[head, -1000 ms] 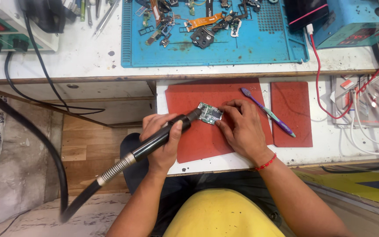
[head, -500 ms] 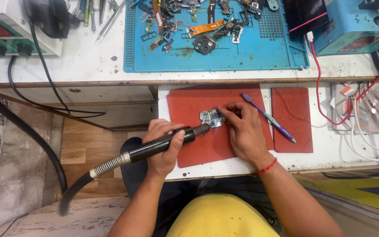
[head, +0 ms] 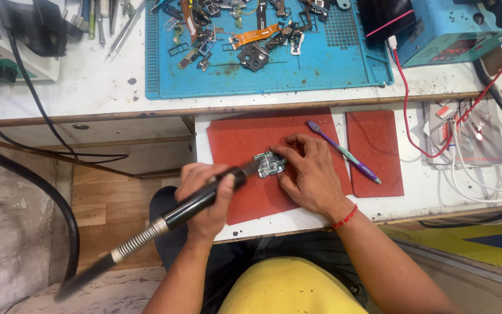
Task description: The person cleans a small circuit board with a toothbrush and then uses a hot air gun to heat the board. The person holds the board steady with one hand while operating the tool with the other.
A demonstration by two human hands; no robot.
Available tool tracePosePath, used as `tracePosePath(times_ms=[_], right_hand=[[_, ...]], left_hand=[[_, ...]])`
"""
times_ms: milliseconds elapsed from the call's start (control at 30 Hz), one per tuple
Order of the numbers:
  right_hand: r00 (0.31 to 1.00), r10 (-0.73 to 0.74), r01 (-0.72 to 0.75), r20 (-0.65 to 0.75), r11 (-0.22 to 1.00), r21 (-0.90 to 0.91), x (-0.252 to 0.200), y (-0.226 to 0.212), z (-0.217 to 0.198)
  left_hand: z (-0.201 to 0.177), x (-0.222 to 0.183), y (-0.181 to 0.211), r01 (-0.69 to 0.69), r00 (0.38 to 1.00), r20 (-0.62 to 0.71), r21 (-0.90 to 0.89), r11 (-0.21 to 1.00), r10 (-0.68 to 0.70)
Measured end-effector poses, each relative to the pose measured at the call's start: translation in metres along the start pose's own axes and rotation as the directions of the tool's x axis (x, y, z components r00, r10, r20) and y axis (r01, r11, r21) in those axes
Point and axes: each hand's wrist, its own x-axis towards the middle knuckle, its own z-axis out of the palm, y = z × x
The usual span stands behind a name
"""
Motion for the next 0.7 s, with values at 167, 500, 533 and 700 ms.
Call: tracePosePath(times_ms=[167, 500, 533, 700], right_hand=[[0.999, 0.001, -0.001, -0.040, 1.000, 0.015, 0.002, 0.005, 0.003], [0.996, 0.032, -0.025, -0.085, 0.996, 0.081, 0.001, 0.011, 0.006], [0.996, 0.024, -0.018, -0.081, 0.997, 0.079, 0.002, 0.010, 0.006], [0.995, 0.053, -0.047, -0.081, 0.996, 0.077, 0.002, 0.008, 0.006]], left_hand=[[-0.002, 0.002, 0.000, -0.059, 0.997, 0.048, -0.038, 0.998, 0.061], [-0.002, 0.004, -0.001, -0.003, 1.000, -0.005, 0.002, 1.000, 0.003], [-0.002, 0.005, -0.002, -0.046, 0.998, 0.036, -0.036, 0.998, 0.048], [-0.002, 0.002, -0.003, 0.089, 0.994, -0.062, 0.025, 0.996, -0.087]])
